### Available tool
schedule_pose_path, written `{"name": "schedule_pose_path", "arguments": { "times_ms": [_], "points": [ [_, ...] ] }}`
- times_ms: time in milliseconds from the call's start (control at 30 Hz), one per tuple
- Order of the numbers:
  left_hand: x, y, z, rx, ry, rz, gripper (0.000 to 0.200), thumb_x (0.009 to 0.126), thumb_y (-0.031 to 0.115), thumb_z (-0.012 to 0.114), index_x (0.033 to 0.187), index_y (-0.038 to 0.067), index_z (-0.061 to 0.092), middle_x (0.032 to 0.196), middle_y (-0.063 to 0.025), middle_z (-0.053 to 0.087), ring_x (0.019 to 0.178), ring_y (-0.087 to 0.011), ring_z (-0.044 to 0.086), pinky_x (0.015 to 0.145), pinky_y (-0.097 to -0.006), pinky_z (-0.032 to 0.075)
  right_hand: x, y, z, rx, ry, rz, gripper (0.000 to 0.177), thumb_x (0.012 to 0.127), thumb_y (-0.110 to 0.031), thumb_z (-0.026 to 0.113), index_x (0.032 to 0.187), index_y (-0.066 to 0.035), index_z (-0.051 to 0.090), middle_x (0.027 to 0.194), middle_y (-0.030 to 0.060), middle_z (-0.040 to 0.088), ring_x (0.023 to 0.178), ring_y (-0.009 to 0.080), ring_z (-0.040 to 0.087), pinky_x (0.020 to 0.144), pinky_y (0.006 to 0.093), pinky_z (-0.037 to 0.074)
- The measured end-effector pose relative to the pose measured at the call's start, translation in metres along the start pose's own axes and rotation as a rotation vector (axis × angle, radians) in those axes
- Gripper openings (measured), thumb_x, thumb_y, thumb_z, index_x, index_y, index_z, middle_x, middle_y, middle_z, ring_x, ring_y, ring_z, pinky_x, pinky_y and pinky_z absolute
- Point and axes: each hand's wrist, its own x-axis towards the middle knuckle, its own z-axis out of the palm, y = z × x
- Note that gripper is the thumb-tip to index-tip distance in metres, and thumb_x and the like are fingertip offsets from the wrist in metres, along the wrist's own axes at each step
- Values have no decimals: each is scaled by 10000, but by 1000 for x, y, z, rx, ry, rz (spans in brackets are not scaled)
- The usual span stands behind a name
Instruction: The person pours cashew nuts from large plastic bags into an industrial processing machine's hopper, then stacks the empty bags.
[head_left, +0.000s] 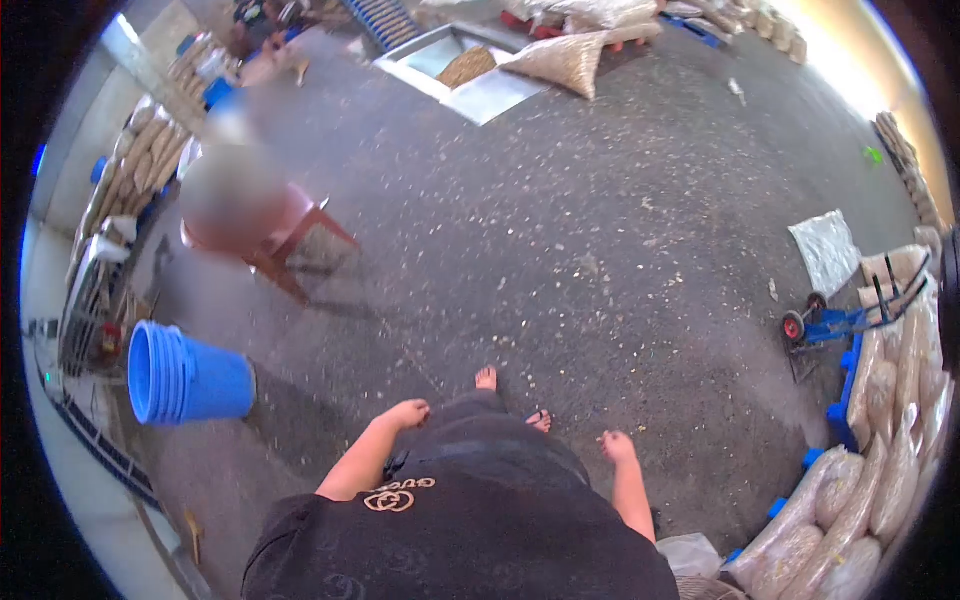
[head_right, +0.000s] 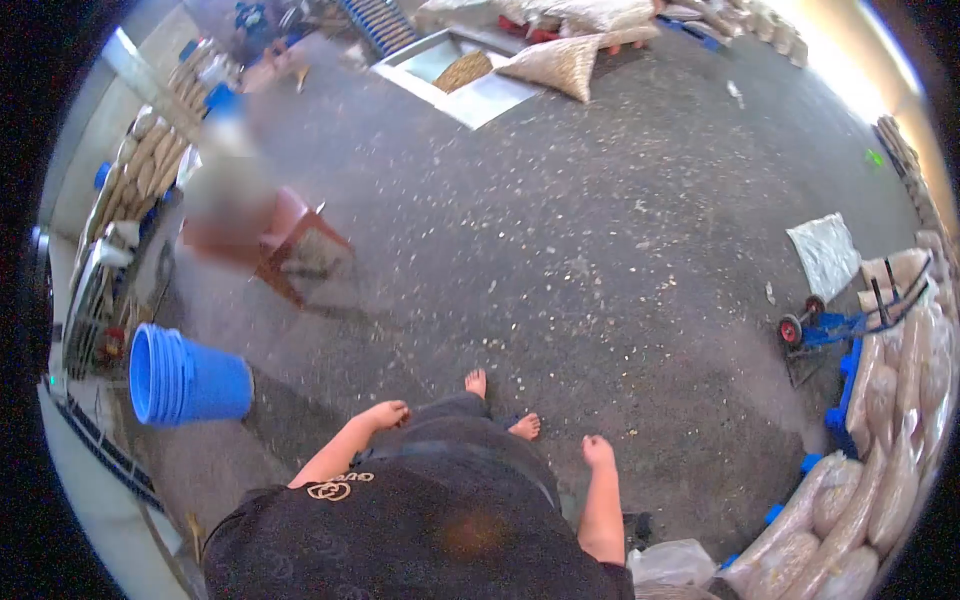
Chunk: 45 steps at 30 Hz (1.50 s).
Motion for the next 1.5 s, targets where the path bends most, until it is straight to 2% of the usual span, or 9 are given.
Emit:
{"name": "schedule_pose_path", "arguments": {
  "times_ms": [400,567,933,1067,1133,1267,1333,1400,1500],
  "points": [
    [19,-76,-44,-163,123,-295,320,920,362,497,924,73,633,701,-33,614,619,-155,574,551,-327,464,50,-237,-68,285,-182,336,267,944,-314,511,888,-72,609,718,30,590,563,118,540,485,279,442],
    [76,-98,-95,-324,106,-326,319,921,339,499,972,51,627,777,-32,645,653,-156,593,604,-328,481,99,-286,-60,205,-286,213,302,953,-345,492,936,-70,615,739,26,578,572,119,536,455,267,416],
    [164,21,-223,-278,232,-198,315,883,342,540,931,52,655,840,-48,680,734,-151,621,703,-317,489,260,-401,-68,76,-318,148,302,931,-345,480,908,-80,622,709,15,591,570,122,548,465,280,424],
    [181,79,-260,-415,196,-202,302,895,323,542,971,47,638,831,-43,665,750,-157,612,711,-325,485,335,-437,-72,-45,-343,189,371,874,-364,537,931,-22,668,758,92,667,663,186,631,649,341,494],
    [194,101,-276,-497,180,-189,298,908,312,532,985,42,630,833,-44,658,746,-160,603,701,-328,482,365,-466,-78,-257,-416,2,356,910,-365,497,940,-44,649,776,83,663,633,203,631,569,375,505],
    [233,122,-302,-440,287,-166,282,920,290,519,1002,43,627,855,-52,656,762,-154,600,698,-320,482,408,-551,-95,-656,-310,-233,389,892,-388,495,1005,-65,679,931,110,697,788,217,678,765,371,512],
    [251,137,-318,-522,299,-146,279,924,284,514,1012,44,626,864,-55,656,769,-154,601,701,-319,482,442,-581,-91,-653,-314,-266,382,886,-382,510,988,-49,668,871,101,692,761,206,665,729,361,510],
    [261,148,-332,-450,220,-214,293,930,276,501,1057,41,620,894,-56,660,814,-169,608,732,-336,484,470,-609,-79,-345,-431,-94,464,853,-421,516,1084,-38,643,1056,191,654,1023,347,610,891,419,463],
    [288,148,-366,-298,196,-169,323,930,288,500,1105,40,611,893,-60,658,821,-184,609,730,-339,484,497,-652,-66,-297,-427,-136,474,858,-424,517,1095,-30,633,1013,199,664,1005,348,617,872,415,469]
  ]
}}
